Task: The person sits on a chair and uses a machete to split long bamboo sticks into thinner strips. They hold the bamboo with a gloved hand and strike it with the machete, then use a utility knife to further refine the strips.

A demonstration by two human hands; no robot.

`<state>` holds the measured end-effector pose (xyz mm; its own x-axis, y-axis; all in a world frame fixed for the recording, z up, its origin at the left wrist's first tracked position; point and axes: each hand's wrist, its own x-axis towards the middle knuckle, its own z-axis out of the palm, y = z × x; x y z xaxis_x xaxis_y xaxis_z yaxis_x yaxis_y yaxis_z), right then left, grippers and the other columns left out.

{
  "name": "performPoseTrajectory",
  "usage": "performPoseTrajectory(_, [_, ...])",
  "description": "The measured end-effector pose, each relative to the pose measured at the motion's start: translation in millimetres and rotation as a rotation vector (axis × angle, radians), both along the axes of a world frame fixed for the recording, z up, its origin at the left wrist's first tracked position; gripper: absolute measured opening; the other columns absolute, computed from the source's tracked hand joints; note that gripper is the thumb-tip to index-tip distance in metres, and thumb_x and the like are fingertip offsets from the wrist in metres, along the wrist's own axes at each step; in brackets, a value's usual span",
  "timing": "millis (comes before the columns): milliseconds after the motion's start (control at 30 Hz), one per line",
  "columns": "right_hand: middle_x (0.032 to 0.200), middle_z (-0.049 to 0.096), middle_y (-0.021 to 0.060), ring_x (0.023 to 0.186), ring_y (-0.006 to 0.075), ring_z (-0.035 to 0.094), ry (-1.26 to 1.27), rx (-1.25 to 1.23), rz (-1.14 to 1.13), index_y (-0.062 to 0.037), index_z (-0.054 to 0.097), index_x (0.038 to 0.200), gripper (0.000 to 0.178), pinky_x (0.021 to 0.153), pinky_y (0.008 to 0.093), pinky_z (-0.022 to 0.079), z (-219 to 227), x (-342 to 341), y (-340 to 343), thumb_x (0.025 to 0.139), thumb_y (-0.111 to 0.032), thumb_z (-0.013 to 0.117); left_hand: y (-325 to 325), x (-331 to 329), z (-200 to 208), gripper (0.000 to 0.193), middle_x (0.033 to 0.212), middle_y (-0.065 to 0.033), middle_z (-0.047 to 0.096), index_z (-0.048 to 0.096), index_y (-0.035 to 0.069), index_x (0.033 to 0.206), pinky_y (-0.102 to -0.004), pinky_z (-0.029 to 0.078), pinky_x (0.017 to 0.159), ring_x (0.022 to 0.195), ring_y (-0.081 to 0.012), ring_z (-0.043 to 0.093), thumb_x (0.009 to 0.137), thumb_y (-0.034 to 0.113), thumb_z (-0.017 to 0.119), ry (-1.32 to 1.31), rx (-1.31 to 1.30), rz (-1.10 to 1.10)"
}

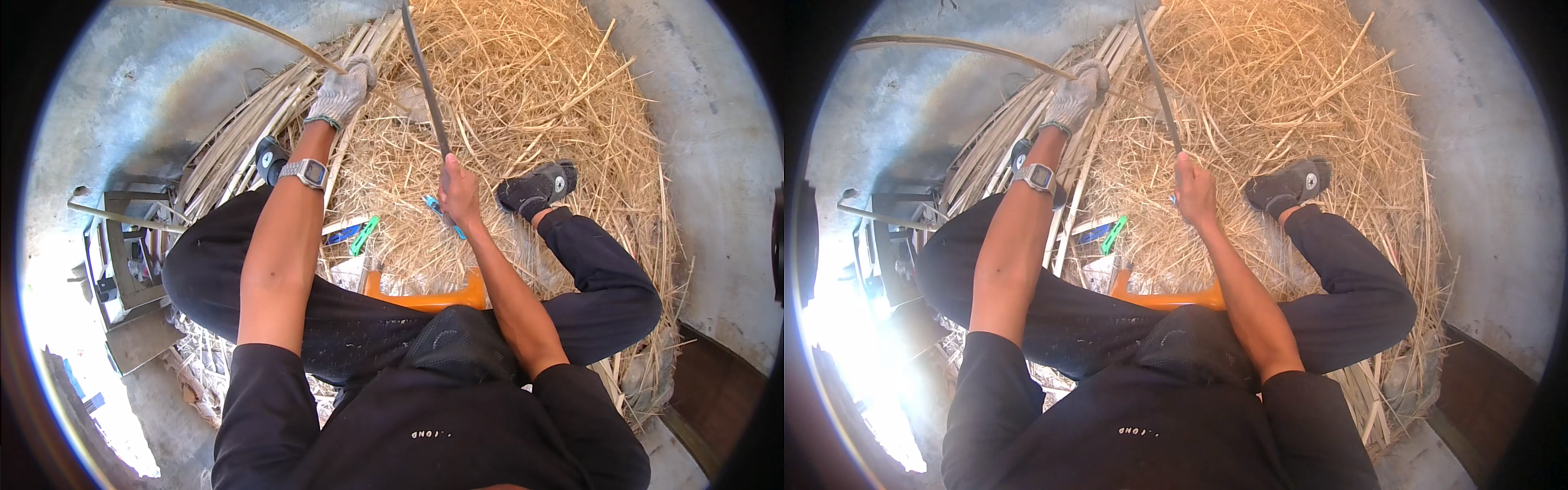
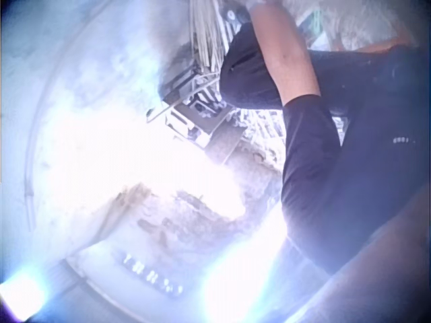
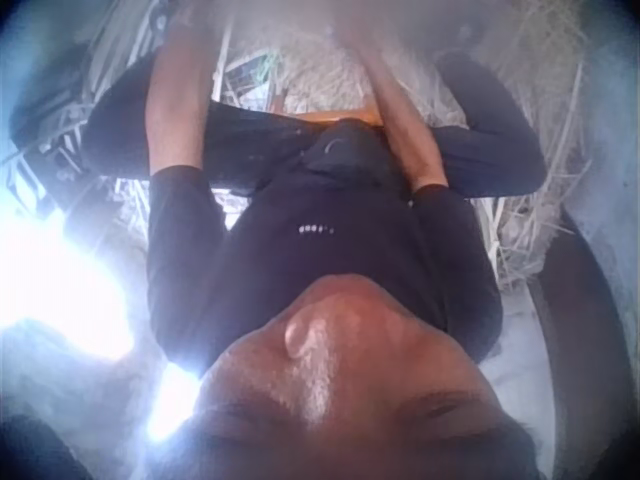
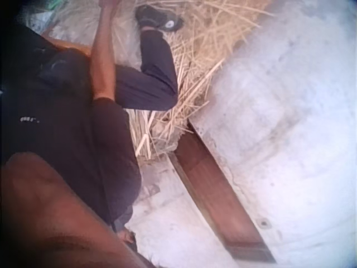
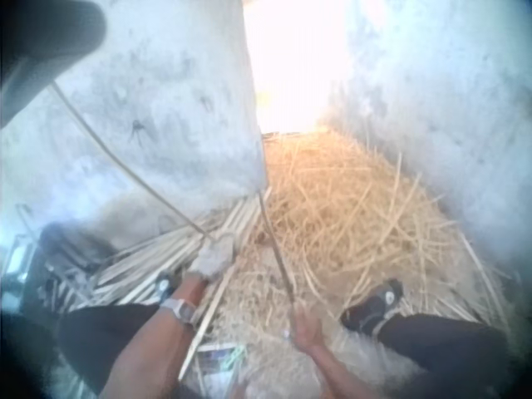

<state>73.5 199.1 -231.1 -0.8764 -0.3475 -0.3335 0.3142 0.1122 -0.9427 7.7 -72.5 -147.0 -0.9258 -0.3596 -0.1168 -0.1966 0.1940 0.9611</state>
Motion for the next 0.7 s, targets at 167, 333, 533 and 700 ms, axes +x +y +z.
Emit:
performPoseTrajectory(167, [0.052,0.047,0.0031,0.042,0.0150,0.044,-0.124,0.532,0.064,-0.0074,0.047,0.059,0.070,0.045,0.0344,0.038,-53,21,9,0.099,-0.065,0.042,5,-3,15,0.022,0.061,-0.0025,0.050,0.062,0.009,0.076,-0.0305,0.042,0.053,0.056,-0.0154,0.048,0.093,0.015,0.050,-0.059,-0.049,-0.059])
performPoseTrajectory(333, [0.054,0.046,0.0040,0.041,0.0165,0.044,-0.639,0.250,0.022,-0.0045,0.053,0.068,0.072,0.043,0.0350,0.042,-57,9,27,0.096,-0.070,0.043,7,-7,14,0.018,0.067,-0.0032,0.056,0.062,0.007,0.090,-0.0302,0.047,0.057,0.060,-0.0140,0.053,0.095,0.017,0.048,-0.065,-0.323,-0.170])
performPoseTrajectory(533, [0.059,0.047,0.0019,0.042,0.0128,0.044,-0.565,0.246,0.080,-0.0077,0.052,0.090,0.058,0.041,0.0312,0.041,-51,9,31,0.097,-0.065,0.049,17,-27,27,0.017,0.072,-0.0052,0.063,0.061,0.006,0.105,-0.0283,0.049,0.057,0.060,-0.0124,0.057,0.093,0.012,0.052,-0.048,-0.104,0.015])
performPoseTrajectory(700, [0.058,0.050,0.0026,0.043,0.0131,0.047,-0.565,0.279,-0.030,-0.0033,0.056,0.079,0.062,0.041,0.0308,0.040,-60,3,37,0.097,-0.062,0.051,30,-29,37,0.020,0.081,-0.0085,0.068,0.059,0.003,0.114,-0.0268,0.054,0.061,0.066,-0.0144,0.065,0.097,0.014,0.057,0.030,-0.090,0.047])
